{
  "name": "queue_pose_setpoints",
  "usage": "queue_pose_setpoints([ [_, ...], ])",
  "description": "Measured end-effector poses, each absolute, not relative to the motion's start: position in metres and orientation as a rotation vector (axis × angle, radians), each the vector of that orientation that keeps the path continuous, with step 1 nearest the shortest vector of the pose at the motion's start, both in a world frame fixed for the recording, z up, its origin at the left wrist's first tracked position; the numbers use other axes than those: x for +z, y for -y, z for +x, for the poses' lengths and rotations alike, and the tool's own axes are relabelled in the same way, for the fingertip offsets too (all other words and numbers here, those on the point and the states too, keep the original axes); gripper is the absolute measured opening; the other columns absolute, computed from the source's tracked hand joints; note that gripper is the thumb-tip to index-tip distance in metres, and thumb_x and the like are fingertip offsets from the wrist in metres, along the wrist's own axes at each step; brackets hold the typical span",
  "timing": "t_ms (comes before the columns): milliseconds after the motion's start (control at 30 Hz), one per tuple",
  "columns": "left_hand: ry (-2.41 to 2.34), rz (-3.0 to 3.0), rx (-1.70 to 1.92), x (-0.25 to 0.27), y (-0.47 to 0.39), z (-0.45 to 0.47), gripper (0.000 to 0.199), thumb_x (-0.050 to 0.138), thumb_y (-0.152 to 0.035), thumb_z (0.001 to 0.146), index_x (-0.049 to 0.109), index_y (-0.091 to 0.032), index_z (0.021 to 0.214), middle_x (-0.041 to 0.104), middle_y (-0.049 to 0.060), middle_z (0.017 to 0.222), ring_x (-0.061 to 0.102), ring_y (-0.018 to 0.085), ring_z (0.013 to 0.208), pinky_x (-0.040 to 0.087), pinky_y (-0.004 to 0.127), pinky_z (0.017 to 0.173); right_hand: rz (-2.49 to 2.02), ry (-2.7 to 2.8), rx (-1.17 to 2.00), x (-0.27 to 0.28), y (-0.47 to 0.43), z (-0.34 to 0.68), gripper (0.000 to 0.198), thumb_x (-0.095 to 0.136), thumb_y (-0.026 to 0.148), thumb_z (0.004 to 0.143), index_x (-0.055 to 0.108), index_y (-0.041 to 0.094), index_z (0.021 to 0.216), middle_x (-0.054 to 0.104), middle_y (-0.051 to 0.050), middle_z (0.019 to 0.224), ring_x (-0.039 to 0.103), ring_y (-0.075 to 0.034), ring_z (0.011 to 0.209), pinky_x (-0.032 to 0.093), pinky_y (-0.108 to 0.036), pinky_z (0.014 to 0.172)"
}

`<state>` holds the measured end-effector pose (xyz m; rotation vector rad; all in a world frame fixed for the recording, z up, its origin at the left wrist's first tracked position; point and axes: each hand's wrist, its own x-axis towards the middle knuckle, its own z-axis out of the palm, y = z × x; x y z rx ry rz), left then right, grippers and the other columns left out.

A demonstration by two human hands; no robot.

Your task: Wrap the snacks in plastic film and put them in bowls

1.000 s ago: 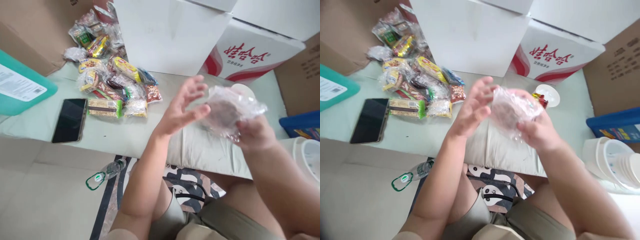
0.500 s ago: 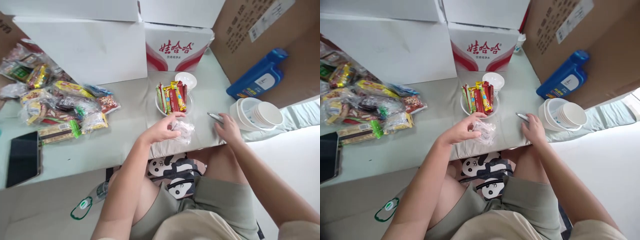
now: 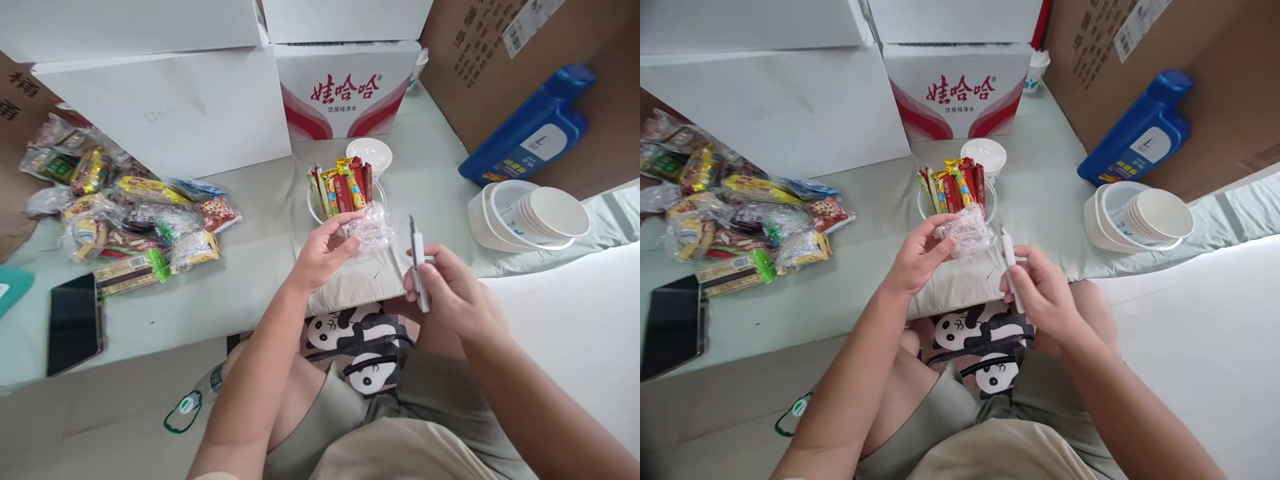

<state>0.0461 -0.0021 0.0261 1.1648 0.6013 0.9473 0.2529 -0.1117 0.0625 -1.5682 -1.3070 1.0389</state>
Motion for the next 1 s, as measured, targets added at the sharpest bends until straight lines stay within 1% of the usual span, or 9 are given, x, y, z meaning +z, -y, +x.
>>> queue_pose_setpoints([
  [133, -0.549, 1.147, 1.029, 0.026, 0.007, 0.055, 0.041, 0.085, -0.045, 0.081, 0.073, -0.025, 0.115, 0.072, 0.004, 0.111, 0.064, 0.012, 0.089, 0.055, 0.022, 0.077, -1.505, 1.44, 1.145, 0.069, 0.102, 0.23, 0.036, 0.053, 0.056, 0.098, 0.058, 0.021, 0.103, 0.069, 0.0, 0.068, 0.062, -0.012, 0.052, 0.051, -0.024, 0.052],
  [333, -0.533, 0.966, 1.169, 0.032, 0.002, 0.039, 0.043, 0.089, -0.048, 0.076, 0.072, -0.029, 0.111, 0.073, -0.001, 0.1, 0.065, 0.01, 0.08, 0.054, 0.022, 0.07, -1.75, 1.493, 1.173, 0.047, 0.116, 0.244, 0.035, 0.052, 0.053, 0.097, 0.063, 0.02, 0.091, 0.07, -0.003, 0.07, 0.067, -0.016, 0.061, 0.055, -0.028, 0.06],
  [400, -0.539, 0.897, 1.31, 0.035, -0.005, 0.026, 0.044, 0.089, -0.05, 0.075, 0.07, -0.032, 0.11, 0.074, -0.001, 0.108, 0.07, 0.013, 0.091, 0.056, 0.023, 0.074, -1.883, 1.545, 1.031, 0.038, 0.118, 0.261, 0.034, 0.051, 0.051, 0.096, 0.066, 0.021, 0.09, 0.069, -0.004, 0.069, 0.067, -0.018, 0.062, 0.054, -0.029, 0.061],
  [500, -0.559, 0.88, 1.479, 0.036, -0.015, 0.013, 0.047, 0.089, -0.055, 0.073, 0.068, -0.032, 0.108, 0.075, -0.001, 0.112, 0.07, 0.016, 0.105, 0.057, 0.026, 0.084, -2.148, 1.623, 0.541, 0.021, 0.099, 0.297, 0.032, 0.053, 0.048, 0.093, 0.071, 0.022, 0.092, 0.071, -0.007, 0.075, 0.066, -0.022, 0.066, 0.053, -0.035, 0.068],
  [567, -0.584, 0.885, 1.465, 0.033, -0.017, 0.012, 0.047, 0.091, -0.053, 0.072, 0.067, -0.031, 0.106, 0.074, -0.002, 0.105, 0.07, 0.014, 0.102, 0.057, 0.025, 0.084, -2.304, 1.676, 0.254, 0.009, 0.076, 0.32, 0.031, 0.053, 0.043, 0.092, 0.073, 0.02, 0.093, 0.073, -0.013, 0.092, 0.07, -0.027, 0.08, 0.054, -0.042, 0.078],
  [700, -0.63, 0.926, 1.281, 0.028, -0.01, 0.021, 0.047, 0.09, -0.05, 0.073, 0.066, -0.028, 0.106, 0.069, -0.004, 0.09, 0.065, 0.009, 0.078, 0.055, 0.022, 0.073, -2.338, 1.734, 0.042, 0.001, 0.044, 0.334, 0.031, 0.054, 0.032, 0.088, 0.074, 0.015, 0.105, 0.072, -0.021, 0.114, 0.067, -0.039, 0.112, 0.051, -0.056, 0.098],
  [800, -0.616, 1.092, 1.155, 0.027, -0.004, 0.025, 0.041, 0.085, -0.051, 0.08, 0.068, -0.026, 0.108, 0.064, -0.004, 0.083, 0.056, 0.007, 0.069, 0.05, 0.019, 0.066, -1.95, 1.679, 0.2, 0.016, 0.046, 0.305, 0.032, 0.058, 0.035, 0.088, 0.069, 0.018, 0.113, 0.071, -0.017, 0.115, 0.069, -0.032, 0.107, 0.055, -0.052, 0.098],
  [900, -0.574, 1.259, 1.07, 0.026, -0.001, 0.027, 0.037, 0.081, -0.05, 0.085, 0.069, -0.027, 0.111, 0.062, -0.002, 0.087, 0.054, 0.008, 0.072, 0.047, 0.019, 0.065, -1.51, 1.607, 0.608, 0.039, 0.06, 0.26, 0.046, 0.068, 0.043, 0.087, 0.058, 0.024, 0.128, 0.07, -0.008, 0.108, 0.071, -0.021, 0.092, 0.061, -0.038, 0.082],
  [1000, -0.548, 1.31, 1.055, 0.025, 0.002, 0.029, 0.037, 0.079, -0.052, 0.086, 0.067, -0.027, 0.111, 0.064, 0.001, 0.1, 0.055, 0.01, 0.078, 0.047, 0.021, 0.067, -1.384, 1.499, 0.927, 0.058, 0.069, 0.227, 0.053, 0.074, 0.034, 0.084, 0.051, 0.027, 0.132, 0.061, 0.004, 0.078, 0.065, -0.014, 0.066, 0.058, -0.031, 0.064],
])
